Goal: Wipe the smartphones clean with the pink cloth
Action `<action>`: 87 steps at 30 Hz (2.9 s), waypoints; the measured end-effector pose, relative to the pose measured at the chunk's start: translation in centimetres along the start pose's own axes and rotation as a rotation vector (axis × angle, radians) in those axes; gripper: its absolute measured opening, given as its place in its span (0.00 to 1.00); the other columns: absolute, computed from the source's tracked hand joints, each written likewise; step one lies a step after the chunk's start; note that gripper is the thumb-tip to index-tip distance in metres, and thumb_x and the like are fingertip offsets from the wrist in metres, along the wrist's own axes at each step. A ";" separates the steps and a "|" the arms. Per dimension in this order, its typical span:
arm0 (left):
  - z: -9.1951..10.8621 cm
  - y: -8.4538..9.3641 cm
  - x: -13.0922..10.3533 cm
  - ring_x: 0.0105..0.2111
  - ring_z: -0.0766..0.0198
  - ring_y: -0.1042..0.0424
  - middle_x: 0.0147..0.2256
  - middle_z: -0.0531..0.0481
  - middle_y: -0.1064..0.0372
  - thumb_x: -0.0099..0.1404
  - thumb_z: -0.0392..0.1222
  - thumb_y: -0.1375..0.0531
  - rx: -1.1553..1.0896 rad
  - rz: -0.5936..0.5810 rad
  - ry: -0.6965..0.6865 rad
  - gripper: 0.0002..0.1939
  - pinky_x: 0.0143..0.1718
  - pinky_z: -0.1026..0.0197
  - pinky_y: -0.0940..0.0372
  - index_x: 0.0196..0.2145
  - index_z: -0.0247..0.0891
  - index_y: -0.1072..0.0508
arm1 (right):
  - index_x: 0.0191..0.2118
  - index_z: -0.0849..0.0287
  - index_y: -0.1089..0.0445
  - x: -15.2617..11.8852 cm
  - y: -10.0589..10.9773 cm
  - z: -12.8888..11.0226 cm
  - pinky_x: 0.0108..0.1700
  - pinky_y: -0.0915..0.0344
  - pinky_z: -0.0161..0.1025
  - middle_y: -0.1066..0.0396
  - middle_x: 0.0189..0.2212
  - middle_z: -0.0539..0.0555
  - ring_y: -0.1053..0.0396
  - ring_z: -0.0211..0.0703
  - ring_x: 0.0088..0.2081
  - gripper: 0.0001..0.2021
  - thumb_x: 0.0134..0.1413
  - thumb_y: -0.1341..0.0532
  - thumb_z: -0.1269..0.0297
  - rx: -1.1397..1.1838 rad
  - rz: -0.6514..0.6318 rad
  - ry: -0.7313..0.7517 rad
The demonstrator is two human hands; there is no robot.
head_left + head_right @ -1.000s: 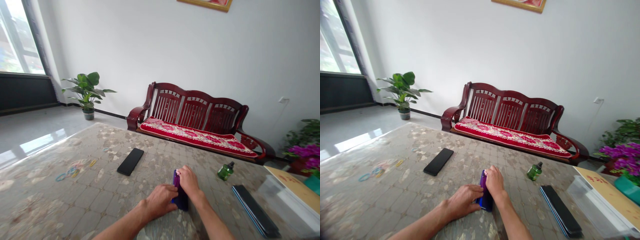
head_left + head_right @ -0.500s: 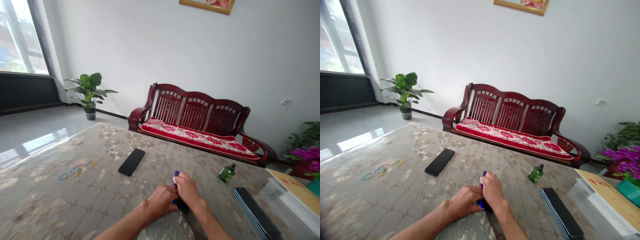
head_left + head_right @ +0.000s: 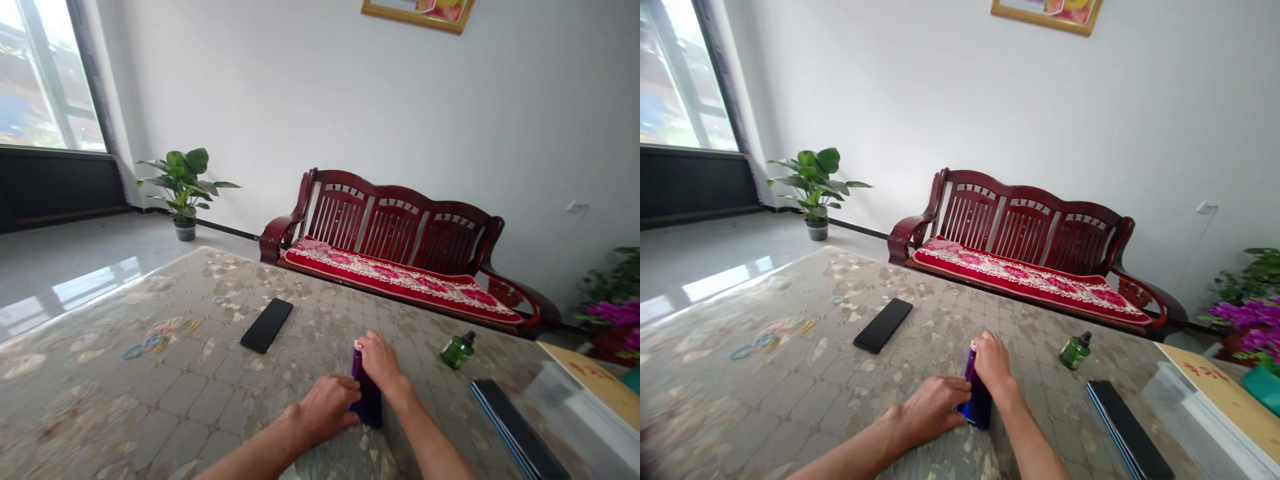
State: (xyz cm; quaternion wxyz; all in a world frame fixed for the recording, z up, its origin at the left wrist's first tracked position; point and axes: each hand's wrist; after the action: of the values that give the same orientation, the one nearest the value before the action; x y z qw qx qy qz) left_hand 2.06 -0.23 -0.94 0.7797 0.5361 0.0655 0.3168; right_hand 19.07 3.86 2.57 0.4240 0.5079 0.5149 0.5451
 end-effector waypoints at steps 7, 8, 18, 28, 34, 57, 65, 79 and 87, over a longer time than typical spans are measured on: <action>0.2 -0.2 0.1 0.41 0.58 0.25 0.37 0.50 0.26 0.67 0.45 0.39 0.022 0.004 0.008 0.08 0.47 0.62 0.33 0.32 0.39 0.28 | 0.36 0.55 0.23 -0.6 -0.3 1.7 0.41 0.44 0.34 0.27 0.36 0.55 0.30 0.41 0.42 0.15 0.63 0.48 0.71 0.048 0.025 -0.059; 0.2 -0.3 0.1 0.41 0.58 0.26 0.37 0.50 0.26 0.67 0.45 0.39 0.017 0.005 0.014 0.08 0.47 0.62 0.33 0.32 0.39 0.28 | 0.35 0.55 0.23 -1.1 -0.4 1.5 0.40 0.44 0.34 0.27 0.36 0.54 0.30 0.40 0.41 0.15 0.63 0.48 0.71 0.062 0.029 -0.052; 0.4 -1.6 0.2 0.47 0.56 0.27 0.44 0.47 0.25 0.66 0.41 0.40 -0.004 0.033 0.090 0.06 0.55 0.57 0.36 0.41 0.40 0.26 | 0.37 0.53 0.23 -1.9 -0.8 0.9 0.41 0.43 0.33 0.27 0.37 0.54 0.30 0.41 0.42 0.14 0.62 0.46 0.70 0.124 0.055 -0.065; 0.6 -1.1 0.3 0.47 0.57 0.26 0.45 0.48 0.24 0.64 0.39 0.38 -0.034 0.082 0.107 0.06 0.54 0.59 0.36 0.40 0.39 0.24 | 0.33 0.52 0.23 -5.6 -0.4 1.7 0.41 0.42 0.30 0.28 0.34 0.50 0.31 0.38 0.40 0.13 0.59 0.45 0.71 0.293 0.000 0.096; 0.2 -1.2 0.5 0.47 0.55 0.26 0.46 0.45 0.24 0.64 0.40 0.37 0.012 0.096 0.144 0.07 0.55 0.56 0.36 0.41 0.39 0.23 | 0.39 0.52 0.23 -3.1 -0.3 2.6 0.44 0.42 0.31 0.27 0.38 0.53 0.31 0.40 0.44 0.14 0.61 0.46 0.71 0.191 0.043 -0.021; -1.7 -0.9 0.8 0.45 0.57 0.28 0.47 0.48 0.25 0.67 0.40 0.40 0.086 0.193 0.184 0.08 0.51 0.58 0.35 0.42 0.42 0.23 | 0.42 0.50 0.23 -2.4 -4.5 2.6 0.49 0.38 0.34 0.28 0.39 0.52 0.33 0.42 0.45 0.15 0.61 0.46 0.71 0.422 0.294 0.007; -1.7 -0.9 0.8 0.46 0.56 0.28 0.48 0.48 0.26 0.66 0.39 0.39 0.102 0.161 0.171 0.08 0.52 0.57 0.35 0.43 0.41 0.24 | 0.43 0.49 0.24 -1.8 -4.2 2.1 0.49 0.39 0.34 0.28 0.39 0.52 0.34 0.42 0.46 0.14 0.62 0.46 0.70 0.359 0.294 -0.002; -1.7 -1.0 1.0 0.45 0.56 0.27 0.48 0.47 0.25 0.67 0.39 0.39 0.099 0.157 0.159 0.07 0.51 0.56 0.35 0.43 0.40 0.24 | 0.45 0.50 0.25 -1.6 -4.4 2.0 0.50 0.40 0.34 0.29 0.40 0.52 0.34 0.41 0.47 0.15 0.63 0.48 0.71 0.300 0.301 0.014; -2.0 -1.3 1.1 0.46 0.56 0.27 0.48 0.48 0.25 0.66 0.37 0.39 0.046 0.170 0.174 0.08 0.52 0.56 0.35 0.42 0.40 0.23 | 0.44 0.49 0.24 -1.5 -4.2 2.2 0.50 0.38 0.34 0.28 0.40 0.53 0.34 0.42 0.47 0.15 0.61 0.47 0.71 0.331 0.284 -0.009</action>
State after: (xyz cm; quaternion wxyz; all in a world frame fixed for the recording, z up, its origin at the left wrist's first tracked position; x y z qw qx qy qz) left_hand 2.62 1.72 -2.66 0.7287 0.5281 0.0945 0.4256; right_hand 21.20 3.10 -1.88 0.2558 0.6404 0.5188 0.5052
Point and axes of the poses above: each hand's wrist, its own x-axis towards the middle knuckle, its own y-axis out of the back of the hand, z = x × y
